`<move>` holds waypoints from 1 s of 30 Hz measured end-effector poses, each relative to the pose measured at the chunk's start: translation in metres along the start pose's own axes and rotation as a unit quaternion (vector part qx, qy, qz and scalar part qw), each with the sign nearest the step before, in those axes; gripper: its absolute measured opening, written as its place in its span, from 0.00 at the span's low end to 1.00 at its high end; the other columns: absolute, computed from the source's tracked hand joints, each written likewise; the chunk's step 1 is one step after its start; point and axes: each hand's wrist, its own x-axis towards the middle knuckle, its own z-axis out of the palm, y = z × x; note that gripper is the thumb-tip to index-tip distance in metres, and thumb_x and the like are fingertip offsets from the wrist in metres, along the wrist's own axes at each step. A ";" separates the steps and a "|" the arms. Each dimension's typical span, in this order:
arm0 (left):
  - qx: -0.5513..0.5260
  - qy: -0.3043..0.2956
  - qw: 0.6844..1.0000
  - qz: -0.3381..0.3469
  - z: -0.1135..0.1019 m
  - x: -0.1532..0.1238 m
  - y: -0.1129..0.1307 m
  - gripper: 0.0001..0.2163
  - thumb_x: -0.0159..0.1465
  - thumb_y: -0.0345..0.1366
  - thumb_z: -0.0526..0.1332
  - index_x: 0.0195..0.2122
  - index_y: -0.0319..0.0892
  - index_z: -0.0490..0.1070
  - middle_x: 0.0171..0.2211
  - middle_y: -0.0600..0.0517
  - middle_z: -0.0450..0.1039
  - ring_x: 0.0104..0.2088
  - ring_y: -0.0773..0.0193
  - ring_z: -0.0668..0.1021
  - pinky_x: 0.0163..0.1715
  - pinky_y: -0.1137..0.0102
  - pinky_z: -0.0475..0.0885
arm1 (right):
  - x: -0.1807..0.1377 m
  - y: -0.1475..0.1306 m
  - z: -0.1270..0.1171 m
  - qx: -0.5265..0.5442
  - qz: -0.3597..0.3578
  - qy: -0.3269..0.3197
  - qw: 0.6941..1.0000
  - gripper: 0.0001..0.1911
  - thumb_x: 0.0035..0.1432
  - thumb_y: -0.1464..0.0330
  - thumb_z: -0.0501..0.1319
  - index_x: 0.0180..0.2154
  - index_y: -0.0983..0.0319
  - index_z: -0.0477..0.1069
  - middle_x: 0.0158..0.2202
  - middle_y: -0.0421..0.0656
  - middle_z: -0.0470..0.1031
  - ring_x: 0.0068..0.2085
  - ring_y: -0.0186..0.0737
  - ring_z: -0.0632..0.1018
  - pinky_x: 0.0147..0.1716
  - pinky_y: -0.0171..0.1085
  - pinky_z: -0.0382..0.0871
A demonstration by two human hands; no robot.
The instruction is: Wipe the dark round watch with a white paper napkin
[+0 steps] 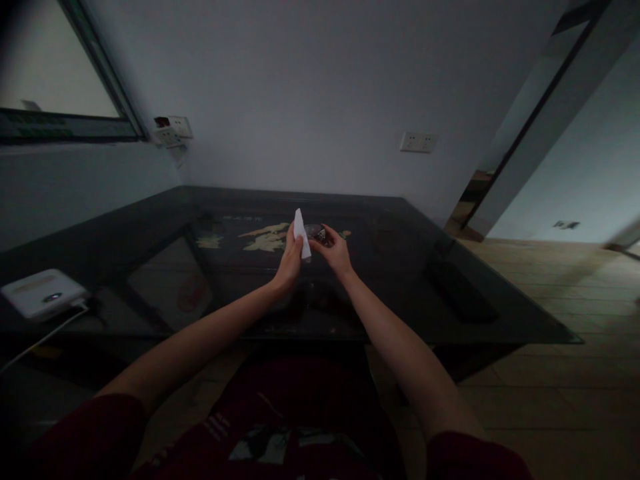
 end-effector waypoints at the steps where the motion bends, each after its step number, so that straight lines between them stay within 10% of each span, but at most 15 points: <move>1: 0.003 0.000 1.000 0.001 0.000 0.000 0.001 0.17 0.64 0.42 0.60 0.54 0.47 0.67 0.60 0.47 0.64 0.64 0.58 0.62 0.61 0.65 0.59 | 0.000 0.000 0.000 0.001 0.002 -0.002 1.000 0.40 0.36 0.50 0.73 0.51 0.59 0.72 0.50 0.47 0.77 0.52 0.49 0.76 0.55 0.48 0.69; 13: -0.110 -0.003 0.974 -0.200 -0.018 0.050 0.002 0.10 0.63 0.40 0.57 0.32 0.39 0.71 0.27 0.49 0.74 0.29 0.64 0.77 0.32 0.72 0.72 | -0.009 -0.015 0.011 0.024 0.007 -0.070 0.997 0.41 0.26 0.54 0.77 0.46 0.58 0.75 0.48 0.45 0.78 0.52 0.50 0.77 0.57 0.49 0.68; 20: -0.035 0.004 0.998 -0.058 -0.006 0.018 -0.006 0.11 0.67 0.43 0.55 0.45 0.45 0.71 0.46 0.49 0.75 0.50 0.63 0.75 0.49 0.71 0.70 | -0.001 -0.007 0.002 0.013 -0.004 -0.014 1.000 0.41 0.32 0.53 0.75 0.50 0.59 0.73 0.50 0.48 0.77 0.53 0.50 0.76 0.57 0.49 0.68; 25: 0.015 -0.040 0.999 -0.010 0.002 -0.004 0.001 0.20 0.66 0.42 0.57 0.59 0.48 0.62 0.65 0.48 0.57 0.67 0.59 0.56 0.64 0.64 0.54 | 0.002 -0.004 -0.003 0.015 -0.009 0.010 1.000 0.40 0.35 0.51 0.73 0.51 0.60 0.71 0.51 0.48 0.76 0.52 0.49 0.76 0.56 0.48 0.68; 30: 0.000 -0.018 0.999 -0.026 -0.004 0.009 0.003 0.16 0.65 0.42 0.58 0.53 0.47 0.67 0.57 0.47 0.68 0.61 0.57 0.66 0.58 0.64 0.64 | -0.001 -0.006 -0.001 0.006 0.003 -0.018 1.000 0.42 0.31 0.52 0.75 0.50 0.61 0.72 0.50 0.49 0.77 0.52 0.51 0.76 0.56 0.48 0.69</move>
